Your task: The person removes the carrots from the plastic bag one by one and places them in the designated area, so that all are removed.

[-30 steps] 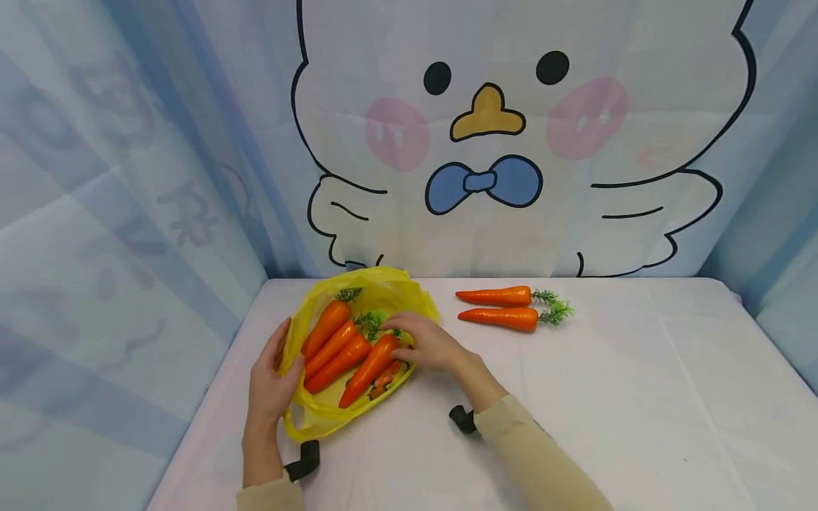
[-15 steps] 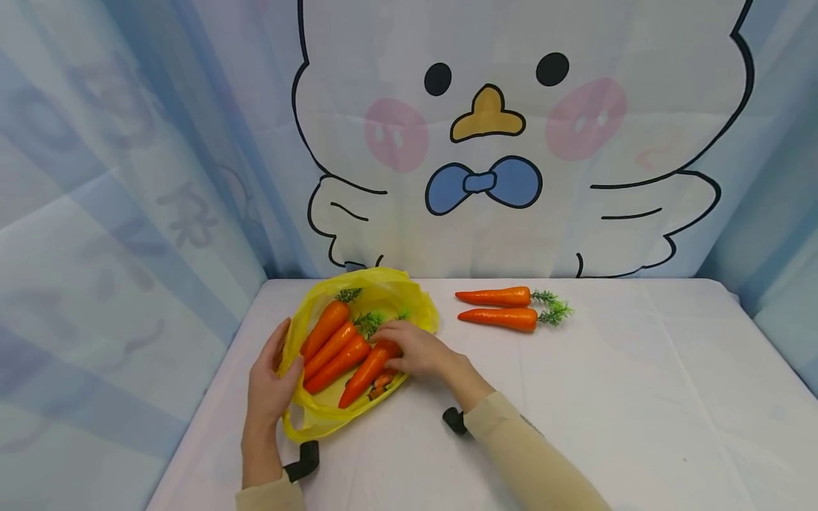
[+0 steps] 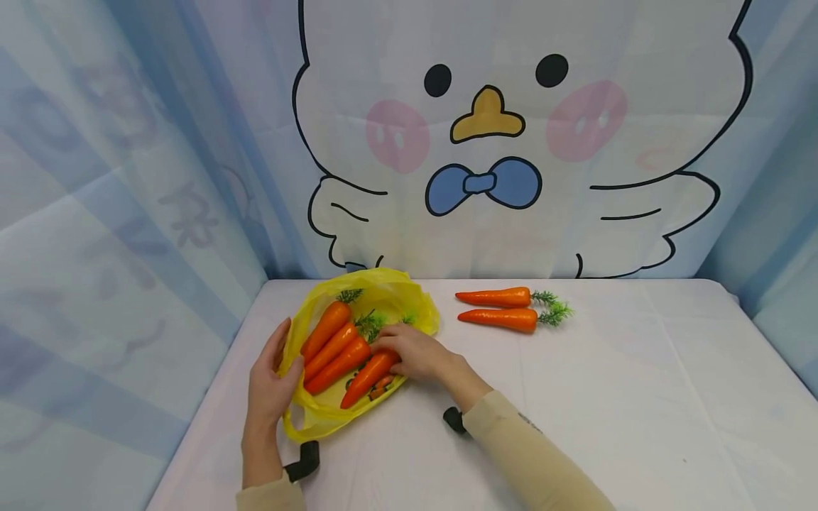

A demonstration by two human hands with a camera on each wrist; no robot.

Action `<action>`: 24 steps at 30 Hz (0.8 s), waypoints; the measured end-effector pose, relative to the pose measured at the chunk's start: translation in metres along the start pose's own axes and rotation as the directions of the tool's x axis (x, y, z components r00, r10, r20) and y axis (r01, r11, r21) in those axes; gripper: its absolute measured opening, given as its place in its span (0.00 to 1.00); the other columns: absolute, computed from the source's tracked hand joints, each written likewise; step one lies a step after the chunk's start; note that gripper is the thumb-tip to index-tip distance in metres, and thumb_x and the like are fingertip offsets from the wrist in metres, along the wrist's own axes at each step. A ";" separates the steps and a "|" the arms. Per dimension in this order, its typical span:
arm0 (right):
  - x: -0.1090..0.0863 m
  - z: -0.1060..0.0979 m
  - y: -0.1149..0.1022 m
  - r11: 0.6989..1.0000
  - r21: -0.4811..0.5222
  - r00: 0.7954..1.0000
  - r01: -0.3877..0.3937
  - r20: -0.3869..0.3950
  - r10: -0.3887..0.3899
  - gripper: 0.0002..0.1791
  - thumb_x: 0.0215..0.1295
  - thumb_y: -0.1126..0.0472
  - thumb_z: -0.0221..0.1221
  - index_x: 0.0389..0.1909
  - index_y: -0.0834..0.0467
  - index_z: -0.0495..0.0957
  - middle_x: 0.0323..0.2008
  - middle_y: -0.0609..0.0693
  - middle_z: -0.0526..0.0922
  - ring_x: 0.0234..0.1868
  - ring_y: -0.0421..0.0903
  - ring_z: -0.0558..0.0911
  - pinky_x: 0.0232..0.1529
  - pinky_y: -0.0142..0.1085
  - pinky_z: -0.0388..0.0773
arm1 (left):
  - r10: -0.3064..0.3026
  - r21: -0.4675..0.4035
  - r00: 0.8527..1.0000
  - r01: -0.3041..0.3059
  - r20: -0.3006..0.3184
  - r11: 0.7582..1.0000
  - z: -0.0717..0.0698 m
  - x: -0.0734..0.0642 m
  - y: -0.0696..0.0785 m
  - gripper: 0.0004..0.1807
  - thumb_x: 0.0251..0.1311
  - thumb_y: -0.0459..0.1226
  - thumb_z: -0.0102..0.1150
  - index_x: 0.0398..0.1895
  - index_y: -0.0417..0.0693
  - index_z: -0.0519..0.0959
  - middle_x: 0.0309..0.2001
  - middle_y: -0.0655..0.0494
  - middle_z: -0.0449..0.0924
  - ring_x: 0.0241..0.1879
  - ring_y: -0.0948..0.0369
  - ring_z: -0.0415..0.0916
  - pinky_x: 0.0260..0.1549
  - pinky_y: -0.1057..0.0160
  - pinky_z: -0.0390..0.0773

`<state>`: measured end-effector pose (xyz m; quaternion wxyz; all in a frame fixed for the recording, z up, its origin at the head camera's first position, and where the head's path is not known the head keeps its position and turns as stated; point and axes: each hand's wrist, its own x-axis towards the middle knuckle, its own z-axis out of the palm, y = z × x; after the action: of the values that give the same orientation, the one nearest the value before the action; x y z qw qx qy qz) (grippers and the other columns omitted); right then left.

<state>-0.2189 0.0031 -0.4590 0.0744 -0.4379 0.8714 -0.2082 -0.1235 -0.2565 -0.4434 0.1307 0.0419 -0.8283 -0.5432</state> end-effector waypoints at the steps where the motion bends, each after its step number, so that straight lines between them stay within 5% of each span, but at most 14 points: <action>1: 0.000 0.000 0.000 1.000 -0.007 1.000 0.003 0.002 -0.003 0.22 0.64 0.62 0.68 0.60 0.52 0.81 0.59 0.49 0.77 0.62 0.48 0.73 0.68 0.40 0.67 | 0.000 -0.002 1.000 0.000 0.000 1.000 0.000 0.000 0.000 0.35 0.68 0.27 0.54 0.78 0.49 0.61 0.76 0.53 0.60 0.74 0.55 0.57 0.61 0.81 0.57; 10: -0.005 -0.006 0.000 1.000 0.001 1.000 -0.005 0.015 0.005 0.24 0.64 0.61 0.69 0.62 0.53 0.81 0.60 0.47 0.79 0.63 0.47 0.72 0.67 0.38 0.68 | -0.007 0.003 1.000 0.007 0.001 1.000 0.001 0.000 0.002 0.36 0.68 0.27 0.55 0.78 0.49 0.61 0.76 0.53 0.60 0.74 0.55 0.57 0.62 0.80 0.58; 19: -0.012 -0.018 -0.002 0.997 -0.043 0.995 0.059 -0.073 -0.062 0.22 0.63 0.60 0.70 0.58 0.54 0.82 0.58 0.48 0.80 0.61 0.49 0.75 0.67 0.42 0.68 | -0.026 0.002 1.000 0.026 0.007 1.000 0.001 0.000 0.002 0.36 0.68 0.28 0.55 0.79 0.51 0.60 0.76 0.54 0.60 0.74 0.56 0.56 0.65 0.76 0.58; 24: -0.018 -0.027 -0.005 0.999 -0.039 0.994 0.033 -0.102 -0.037 0.21 0.63 0.59 0.70 0.58 0.52 0.82 0.57 0.47 0.80 0.61 0.48 0.75 0.68 0.42 0.68 | -0.032 0.007 0.999 0.032 0.008 0.999 0.001 0.000 0.002 0.36 0.68 0.28 0.54 0.79 0.51 0.60 0.76 0.54 0.59 0.74 0.56 0.56 0.65 0.75 0.58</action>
<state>-0.2131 0.0230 -0.4337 0.0176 -0.4430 0.8701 -0.2152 -0.1233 -0.2543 -0.4422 0.1188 0.0533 -0.8298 -0.5426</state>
